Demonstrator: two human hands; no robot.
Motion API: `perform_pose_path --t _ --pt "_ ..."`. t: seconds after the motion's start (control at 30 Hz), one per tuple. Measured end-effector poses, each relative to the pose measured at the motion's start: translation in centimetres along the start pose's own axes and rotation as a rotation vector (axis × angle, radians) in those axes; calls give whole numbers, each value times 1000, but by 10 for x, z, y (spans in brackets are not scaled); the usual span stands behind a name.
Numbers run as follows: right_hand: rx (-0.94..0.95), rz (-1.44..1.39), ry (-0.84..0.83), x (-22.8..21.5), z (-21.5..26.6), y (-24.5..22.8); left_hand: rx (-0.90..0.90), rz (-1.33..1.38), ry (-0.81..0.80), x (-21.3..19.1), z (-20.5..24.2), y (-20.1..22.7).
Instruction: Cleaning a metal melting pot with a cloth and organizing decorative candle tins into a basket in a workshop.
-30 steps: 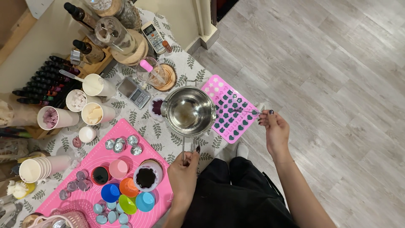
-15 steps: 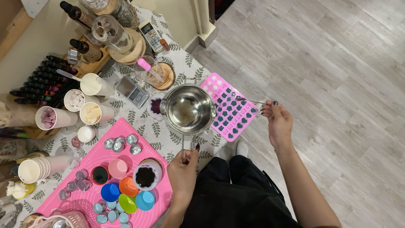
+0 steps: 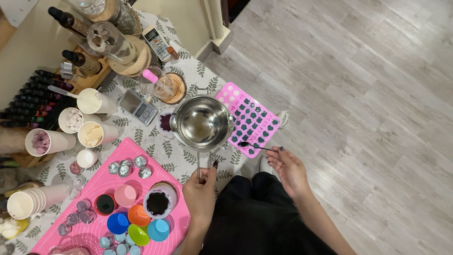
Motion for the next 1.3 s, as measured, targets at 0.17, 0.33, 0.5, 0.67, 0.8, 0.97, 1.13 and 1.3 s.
perform_pose_path --t 0.17,0.33,0.5,0.67,0.8,0.97,1.13,1.3 --pt "-61 -17 -32 19 -2 -14 63 -2 16 -1 -1 6" --pt "-124 -24 29 10 -15 -30 7 66 -9 -4 -2 -2" --pt "-98 32 83 -8 -19 -23 5 47 -23 -11 -2 -9" --pt "42 81 -50 37 8 -20 -15 51 -31 -19 0 -10" --pt "314 254 -142 45 24 1 -14 127 -42 -23 2 -10" --pt "-185 1118 -243 51 27 -13 -9 165 -28 -34 8 -3" --pt "-722 1796 -373 82 47 -16 4 217 -16 -41 13 -4" --pt "-943 1927 -328 69 20 -30 -6 226 20 -49 15 -10"
Point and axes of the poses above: each hand's wrist, its own z-axis away from the middle knuckle, its own x-axis out of the palm, y = z × x, the point moved 9 cm from there along -z, towards the middle knuckle, and after that the axes turned 15 degrees about -z, right-handed, at the moved point
